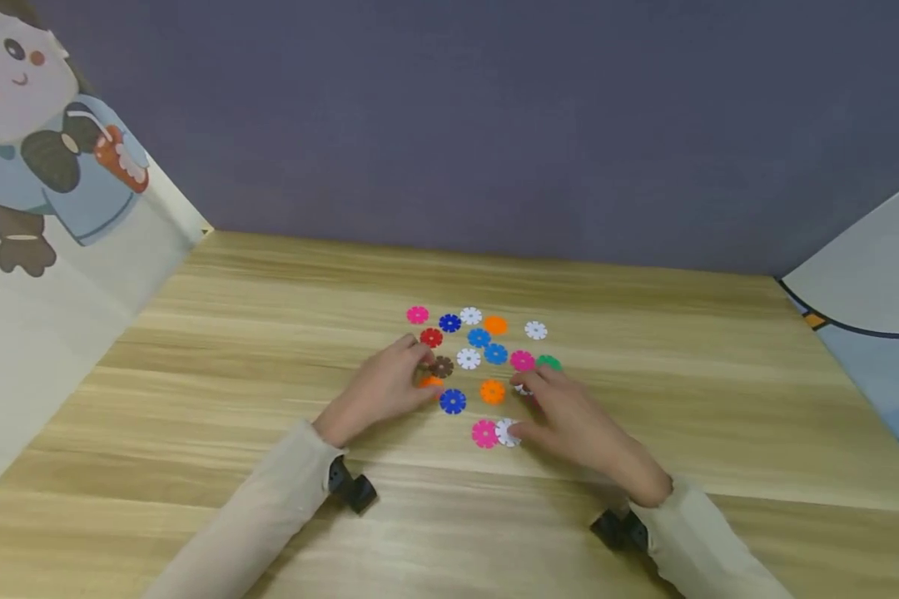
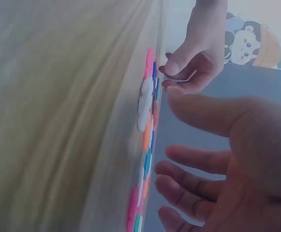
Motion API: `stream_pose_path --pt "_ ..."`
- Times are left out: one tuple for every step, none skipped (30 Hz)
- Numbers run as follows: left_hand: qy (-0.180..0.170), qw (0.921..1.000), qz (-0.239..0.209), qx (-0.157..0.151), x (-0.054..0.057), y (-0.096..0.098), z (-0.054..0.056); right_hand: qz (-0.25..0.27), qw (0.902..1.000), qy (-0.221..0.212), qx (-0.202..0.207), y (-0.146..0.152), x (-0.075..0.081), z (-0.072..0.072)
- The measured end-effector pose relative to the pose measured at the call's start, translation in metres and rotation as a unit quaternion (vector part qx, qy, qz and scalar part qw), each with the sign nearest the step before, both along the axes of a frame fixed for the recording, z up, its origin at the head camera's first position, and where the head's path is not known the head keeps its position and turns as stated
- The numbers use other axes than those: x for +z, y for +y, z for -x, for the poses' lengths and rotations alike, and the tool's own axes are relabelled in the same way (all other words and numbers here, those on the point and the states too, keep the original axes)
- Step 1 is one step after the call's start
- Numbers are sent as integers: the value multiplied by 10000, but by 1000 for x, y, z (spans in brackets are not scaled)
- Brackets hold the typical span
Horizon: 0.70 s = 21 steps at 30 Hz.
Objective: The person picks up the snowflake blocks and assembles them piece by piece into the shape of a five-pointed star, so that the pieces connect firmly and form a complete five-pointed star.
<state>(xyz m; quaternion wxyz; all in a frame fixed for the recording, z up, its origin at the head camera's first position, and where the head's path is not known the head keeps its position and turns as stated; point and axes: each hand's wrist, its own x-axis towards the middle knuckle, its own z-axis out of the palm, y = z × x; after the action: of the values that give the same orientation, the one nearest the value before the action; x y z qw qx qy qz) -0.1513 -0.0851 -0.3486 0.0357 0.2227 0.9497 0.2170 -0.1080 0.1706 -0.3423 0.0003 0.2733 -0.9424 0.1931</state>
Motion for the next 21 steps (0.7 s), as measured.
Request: stream_pose_path --pt "-14 10000 46 11 0 -1 0 -15 10000 -71 28 -2 0 0" --pt "-14 10000 80 18 0 -1 -1 -18 9999 -126 49 -3 -1 0" --pt "-21 9999 116 13 0 -1 -1 -26 9998 -206 45 -5 -1 0" --pt "-19 9999 162 8 0 -1 -1 -32 9996 -270 47 -5 -1 -1" --pt "-19 9998 207 -13 0 0 -1 -29 9994 -344 35 -5 -2 -1" --pt "-28 9997 229 -36 -1 0 -1 -44 9992 -403 14 -5 -2 -2" --pt "-42 9997 238 -51 -1 1 0 -52 9990 -444 10 -5 -3 -2" --pt "-52 9997 234 -68 -2 1 0 -56 9988 -483 1 -5 -3 -2" --pt "-69 9997 225 -83 -3 2 0 -66 9987 -504 1 -6 -3 -3" --pt "-89 9997 216 -84 -3 3 1 -72 9987 -511 13 -6 -3 -3" --pt "-105 9997 198 -80 -4 3 1 -81 9986 -530 23 -6 -4 -3" --pt "-121 9997 176 -71 -4 4 1 -90 9985 -538 43 -7 -4 -3" --pt "-143 9998 154 -54 -5 4 2 -101 9985 -542 66 -7 -4 -2" --pt "-169 9997 145 -38 -5 5 2 -116 9983 -558 86 -8 -5 -2" --pt "-196 9997 133 -17 -5 5 1 -130 9982 -577 110 -8 -5 -2" --pt "-207 9997 130 5 -5 5 1 -143 9980 -594 135 -9 -5 -2" --pt "-211 9997 120 17 -5 5 1 -147 9979 -612 160 -9 -5 -2" --pt "-230 9997 88 34 -5 6 0 -138 9978 -628 188 -9 -5 -2" --pt "-255 9997 41 52 -4 6 0 -125 9976 -644 213 -9 -5 -2" --pt "-271 9996 -4 67 -4 6 0 -94 9974 -669 235 -9 -5 -1" --pt "-288 9995 -66 85 -4 5 -1 -49 9972 -703 256 -9 -5 -1"
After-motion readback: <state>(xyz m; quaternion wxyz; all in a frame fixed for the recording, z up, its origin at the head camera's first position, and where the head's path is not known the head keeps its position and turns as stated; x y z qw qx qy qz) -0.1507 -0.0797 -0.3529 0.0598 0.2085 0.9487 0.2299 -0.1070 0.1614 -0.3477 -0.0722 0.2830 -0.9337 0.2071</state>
